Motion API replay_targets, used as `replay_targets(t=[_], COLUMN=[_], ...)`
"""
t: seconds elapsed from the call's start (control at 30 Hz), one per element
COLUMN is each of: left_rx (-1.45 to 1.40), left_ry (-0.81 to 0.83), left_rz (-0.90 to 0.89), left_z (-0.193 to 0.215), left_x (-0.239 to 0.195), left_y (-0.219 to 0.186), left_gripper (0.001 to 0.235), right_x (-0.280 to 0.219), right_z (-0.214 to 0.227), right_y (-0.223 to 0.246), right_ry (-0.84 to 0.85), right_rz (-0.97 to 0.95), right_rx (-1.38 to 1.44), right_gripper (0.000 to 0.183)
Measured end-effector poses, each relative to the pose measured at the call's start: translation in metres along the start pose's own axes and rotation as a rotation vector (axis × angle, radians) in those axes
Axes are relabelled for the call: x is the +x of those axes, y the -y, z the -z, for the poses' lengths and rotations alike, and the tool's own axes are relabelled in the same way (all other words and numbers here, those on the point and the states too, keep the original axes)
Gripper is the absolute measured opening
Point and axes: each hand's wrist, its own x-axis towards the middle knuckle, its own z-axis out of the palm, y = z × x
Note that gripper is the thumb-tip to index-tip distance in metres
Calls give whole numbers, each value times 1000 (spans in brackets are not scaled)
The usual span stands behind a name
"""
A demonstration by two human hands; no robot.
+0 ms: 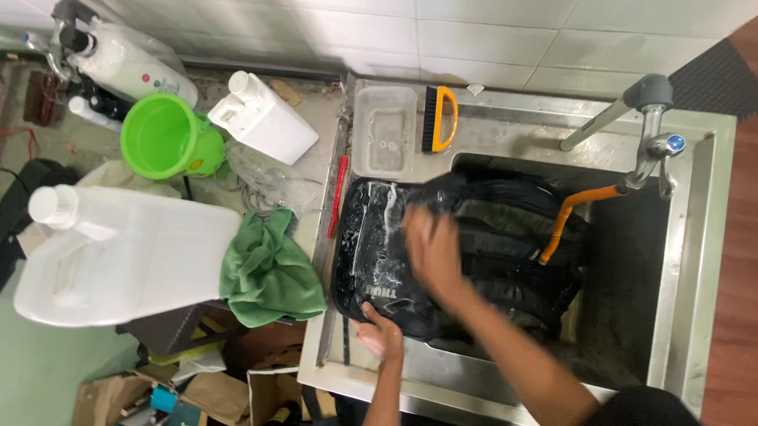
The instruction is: The person scrubs a black backpack in a stainless steel sink using a white brush and running water. They scrub the exterior and interior, rinse the bag, and then use a small rectangular sponge to scrub the surface before rinsing again.
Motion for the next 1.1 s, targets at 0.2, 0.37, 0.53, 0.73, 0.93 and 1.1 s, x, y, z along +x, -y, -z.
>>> replay_targets(t=[0.2, 0.37, 0.53, 0.73, 0.93, 1.1], left_rx=[-14, -45, -99, -82, -90, -55], left_ry=[-73, -79, -104, -91, -135, -155], left_rz=[-6, -93, -91, -81, -171, -228], left_z=[11, 14, 14, -2, -7, 0], left_x=[-14, -8, -14, -6, -8, 1], left_y=[-37, -35, -37, 1, 4, -5], left_gripper=[71, 63, 57, 51, 41, 39], right_x=[-65, 26, 6, 75, 40, 21], right_z=[27, -14, 44, 12, -17, -76], right_y=[-4, -17, 57, 40, -6, -2], right_ry=[427, 238, 629, 515, 493, 238], right_rz=[164, -48, -399, -610, -200, 50], right_rx=[280, -97, 710, 558, 160, -133], right_gripper=[25, 25, 34, 42, 29, 32])
